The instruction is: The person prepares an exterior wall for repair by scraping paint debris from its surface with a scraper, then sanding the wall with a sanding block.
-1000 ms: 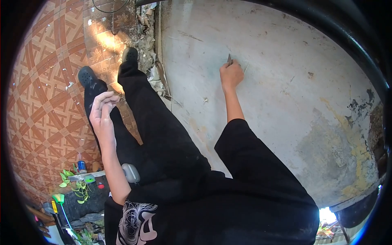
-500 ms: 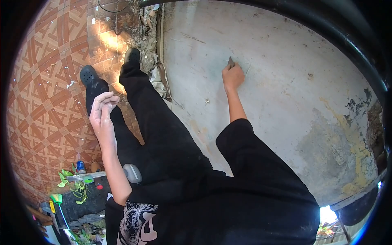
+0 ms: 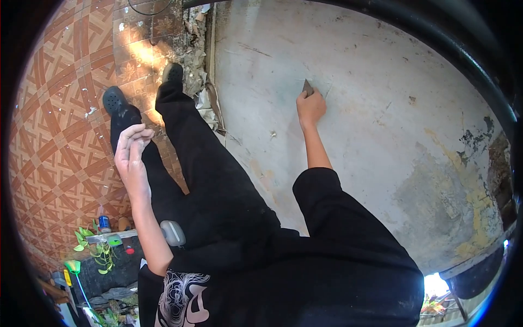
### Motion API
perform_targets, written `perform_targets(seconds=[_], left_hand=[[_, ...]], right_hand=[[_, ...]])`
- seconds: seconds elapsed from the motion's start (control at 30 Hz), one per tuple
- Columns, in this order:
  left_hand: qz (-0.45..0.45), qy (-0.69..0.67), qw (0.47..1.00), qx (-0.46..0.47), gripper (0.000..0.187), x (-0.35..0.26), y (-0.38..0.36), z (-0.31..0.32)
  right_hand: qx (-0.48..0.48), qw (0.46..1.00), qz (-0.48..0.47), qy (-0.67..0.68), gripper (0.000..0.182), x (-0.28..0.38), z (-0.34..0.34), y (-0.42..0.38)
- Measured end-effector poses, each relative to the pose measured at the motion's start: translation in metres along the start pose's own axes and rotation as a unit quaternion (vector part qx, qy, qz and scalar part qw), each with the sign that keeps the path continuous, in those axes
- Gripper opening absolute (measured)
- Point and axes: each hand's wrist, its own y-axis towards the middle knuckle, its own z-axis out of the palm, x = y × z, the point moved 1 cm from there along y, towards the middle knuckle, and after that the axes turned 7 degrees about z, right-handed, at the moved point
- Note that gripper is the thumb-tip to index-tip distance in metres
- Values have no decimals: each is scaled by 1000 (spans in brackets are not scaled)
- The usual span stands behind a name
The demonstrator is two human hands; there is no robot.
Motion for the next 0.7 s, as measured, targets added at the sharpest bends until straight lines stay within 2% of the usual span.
perform_targets(seconds=[0.07, 0.23, 0.37, 0.5, 0.53, 0.6, 0.7], left_hand=[[-8, 0, 1000, 1, 22, 3, -3, 4], [-8, -4, 1000, 6, 22, -1, -10, 6], [-6, -2, 1000, 3, 22, -7, -11, -5], [-13, 1, 1000, -1, 21, -5, -9, -9], [-15, 0, 1000, 3, 21, -4, -11, -9], [-18, 8, 1000, 17, 20, -3, -16, -6], [-36, 12, 997, 64, 18, 4, -20, 0]], right_hand=[[-17, 1000, 10, 11, 20, -6, -1, -1], [49, 998, -41, -9, 19, 12, 49, 8], [79, 997, -13, -9, 19, 12, 19, -14], [-19, 996, -1, 86, 21, -20, -49, -42], [-21, 996, 1, 85, 21, -27, -64, -44], [-109, 992, 11, 64, 23, -40, -90, -45], [-93, 996, 6, 3, 26, -52, -92, -22]])
